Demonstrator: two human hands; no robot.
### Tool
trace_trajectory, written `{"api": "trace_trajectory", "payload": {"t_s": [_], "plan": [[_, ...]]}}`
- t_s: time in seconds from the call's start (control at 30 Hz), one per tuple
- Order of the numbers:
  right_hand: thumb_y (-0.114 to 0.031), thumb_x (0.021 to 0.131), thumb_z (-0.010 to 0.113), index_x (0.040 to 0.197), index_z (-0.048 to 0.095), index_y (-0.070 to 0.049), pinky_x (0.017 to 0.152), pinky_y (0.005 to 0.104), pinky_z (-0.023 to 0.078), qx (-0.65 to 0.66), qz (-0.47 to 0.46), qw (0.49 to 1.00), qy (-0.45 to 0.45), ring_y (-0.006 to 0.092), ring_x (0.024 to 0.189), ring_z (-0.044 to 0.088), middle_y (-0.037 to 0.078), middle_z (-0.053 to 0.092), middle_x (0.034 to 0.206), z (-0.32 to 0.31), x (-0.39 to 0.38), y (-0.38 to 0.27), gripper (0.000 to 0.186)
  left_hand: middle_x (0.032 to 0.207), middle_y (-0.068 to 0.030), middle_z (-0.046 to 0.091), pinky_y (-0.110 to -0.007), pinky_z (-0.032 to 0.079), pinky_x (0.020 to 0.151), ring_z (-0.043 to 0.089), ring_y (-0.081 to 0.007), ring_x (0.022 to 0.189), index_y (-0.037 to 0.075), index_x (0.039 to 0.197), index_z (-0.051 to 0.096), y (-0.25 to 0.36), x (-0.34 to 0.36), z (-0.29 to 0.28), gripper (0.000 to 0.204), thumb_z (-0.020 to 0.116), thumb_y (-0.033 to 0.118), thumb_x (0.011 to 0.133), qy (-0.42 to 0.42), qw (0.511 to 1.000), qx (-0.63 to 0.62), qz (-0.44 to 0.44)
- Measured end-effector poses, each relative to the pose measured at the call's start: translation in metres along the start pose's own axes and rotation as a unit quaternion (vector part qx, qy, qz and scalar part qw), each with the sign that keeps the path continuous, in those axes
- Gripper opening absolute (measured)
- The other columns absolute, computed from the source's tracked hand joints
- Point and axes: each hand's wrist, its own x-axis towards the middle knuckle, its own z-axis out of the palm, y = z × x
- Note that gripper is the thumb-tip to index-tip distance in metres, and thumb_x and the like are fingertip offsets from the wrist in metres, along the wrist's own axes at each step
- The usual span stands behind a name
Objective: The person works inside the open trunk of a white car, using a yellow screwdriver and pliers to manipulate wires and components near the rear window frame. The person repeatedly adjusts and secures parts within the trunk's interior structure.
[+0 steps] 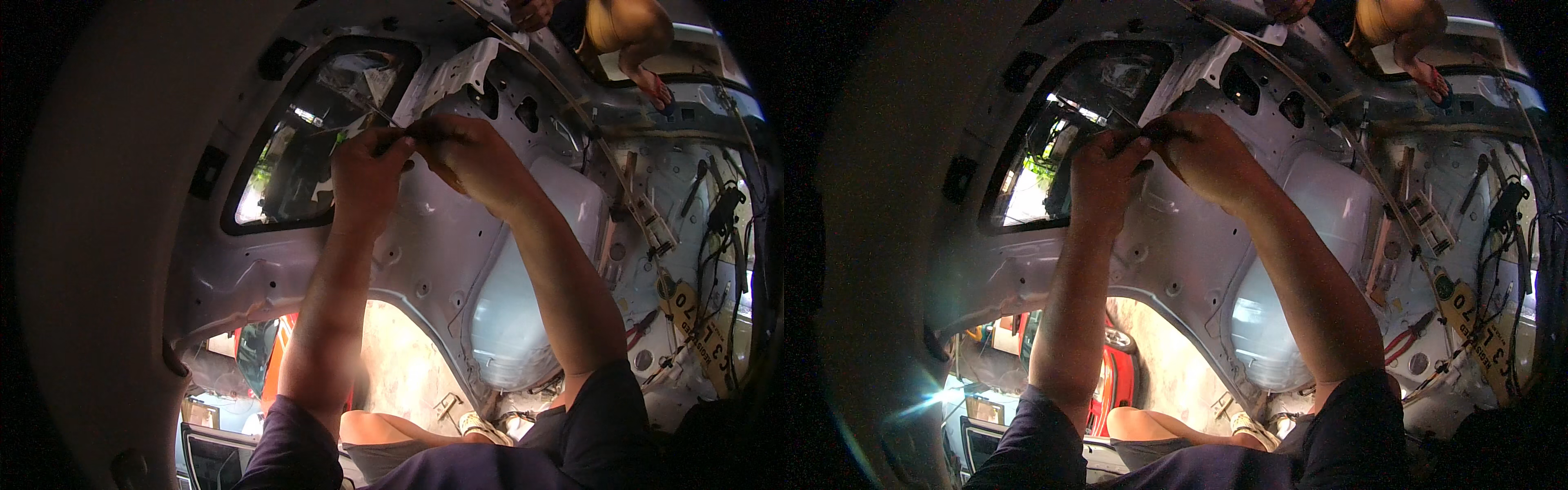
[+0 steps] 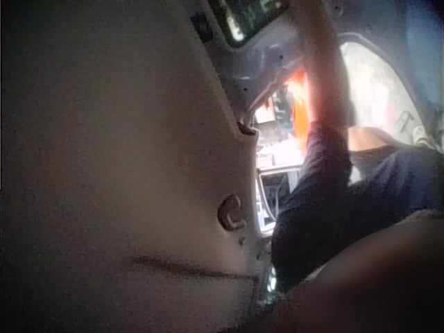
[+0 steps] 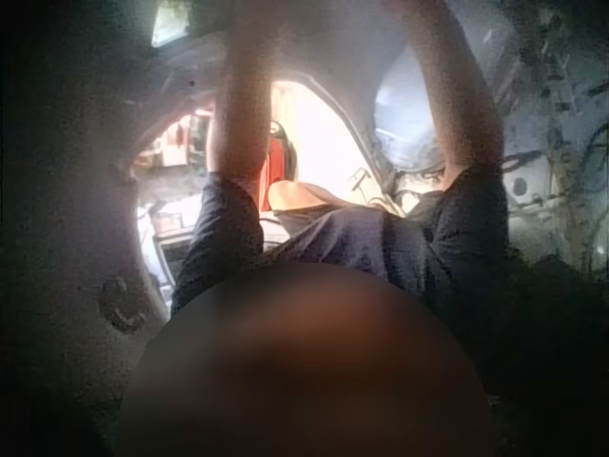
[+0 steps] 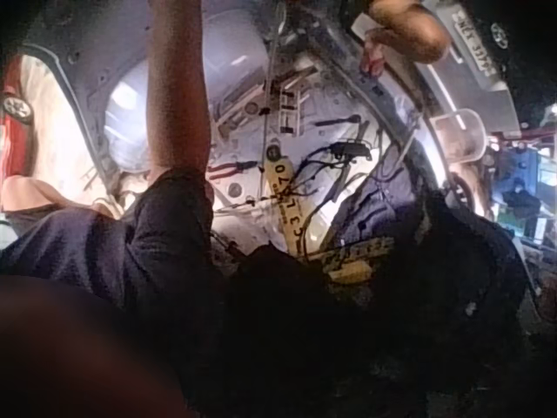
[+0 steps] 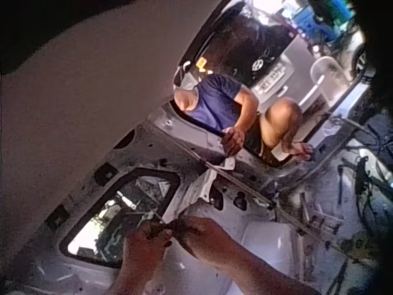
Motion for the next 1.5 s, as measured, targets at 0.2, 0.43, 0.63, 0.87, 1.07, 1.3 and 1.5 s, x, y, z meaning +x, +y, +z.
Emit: {"api": "trace_trajectory", "payload": {"t_s": [0.2, 0.43, 0.63, 0.87, 1.07, 1.3, 1.5], "plan": [[-0.006, 0.096, 0.067, 0.13, 0.064, -0.002, 0.062, 0.025, 0.048, -0.06, -0.075, 0.991, 0.09, 0.0096, 0.074, 0.061, 0.008, 0.071, 0.091, 0.011, 0.002, 0.015, 0.034, 0.103, -0.0166, 0.074, -0.039, 0.057, 0.083, 0.072, -0.0243, 0.091, -0.002, 0.111, 0.072, 0.001, 0.0, -0.007, 0.026, 0.072, 0.018, 0.094, -0.02, 0.995, 0.102, -0.004], [-0.01, 0.098, 0.064, 0.132, 0.065, -0.004, 0.088, 0.0388, 0.056, -0.258, -0.08, 0.962, 0.037, 0.0323, 0.102, 0.074, 0.018, 0.074, 0.118, 0.013, 0.004, 0.015, 0.035, 0.1, -0.0198, 0.066, -0.047, 0.053, 0.084, 0.067, -0.0392, 0.095, 0.0, 0.104, 0.066, -0.006, -0.007, -0.01, 0.017, 0.062, 0.012, 0.092, -0.009, 0.926, 0.311, 0.212], [-0.013, 0.1, 0.061, 0.127, 0.068, -0.006, 0.084, 0.0387, 0.057, -0.286, -0.078, 0.955, 0.029, 0.0325, 0.095, 0.074, 0.016, 0.074, 0.117, 0.014, 0.001, 0.011, 0.029, 0.105, -0.0205, 0.061, -0.051, 0.051, 0.082, 0.063, -0.0434, 0.096, 0.0, 0.104, 0.062, -0.01, -0.006, -0.013, 0.015, 0.059, 0.008, 0.092, -0.017, 0.876, 0.359, 0.322], [-0.013, 0.1, 0.063, 0.131, 0.06, -0.003, 0.063, 0.0286, 0.051, -0.034, 0.011, 0.999, 0.015, 0.012, 0.068, 0.063, 0.01, 0.073, 0.097, -0.001, 0.002, 0.014, 0.032, 0.109, -0.0212, 0.06, -0.052, 0.051, 0.088, 0.063, -0.0423, 0.102, 0.0, 0.104, 0.064, -0.006, 0.022, -0.002, 0.016, 0.063, 0.01, 0.092, -0.055, 0.873, 0.353, 0.333], [-0.022, 0.096, 0.063, 0.129, 0.055, 0.001, 0.073, 0.0534, 0.058, -0.294, -0.056, 0.95, 0.089, 0.0459, 0.084, 0.073, 0.028, 0.073, 0.098, 0.012, 0.01, 0.041, 0.04, 0.113, -0.0207, 0.061, -0.049, 0.049, 0.098, 0.061, -0.0405, 0.11, 0.001, 0.104, 0.069, -0.016, 0.032, 0.006, 0.018, 0.066, 0.012, 0.091, -0.051, 0.895, 0.375, 0.235], [-0.021, 0.095, 0.062, 0.122, 0.059, 0.0, 0.077, 0.0569, 0.057, -0.336, -0.048, 0.932, 0.124, 0.0476, 0.088, 0.071, 0.028, 0.073, 0.095, 0.03, 0.012, 0.04, 0.035, 0.105, -0.0219, 0.072, -0.05, 0.054, 0.092, 0.07, -0.0405, 0.101, 0.004, 0.098, 0.079, -0.01, 0.038, -0.001, 0.02, 0.071, 0.016, 0.084, -0.06, 0.936, 0.339, 0.074], [-0.017, 0.093, 0.064, 0.113, 0.068, -0.009, 0.084, 0.0503, 0.056, -0.367, -0.09, 0.913, 0.155, 0.0423, 0.099, 0.07, 0.019, 0.074, 0.103, 0.03, 0.009, 0.026, 0.022, 0.105, -0.0163, 0.076, -0.044, 0.058, 0.086, 0.075, -0.0361, 0.096, 0.01, 0.106, 0.079, -0.018, 0.054, 0.002, 0.024, 0.071, 0.02, 0.086, -0.131, 0.805, 0.56, 0.148]]}}
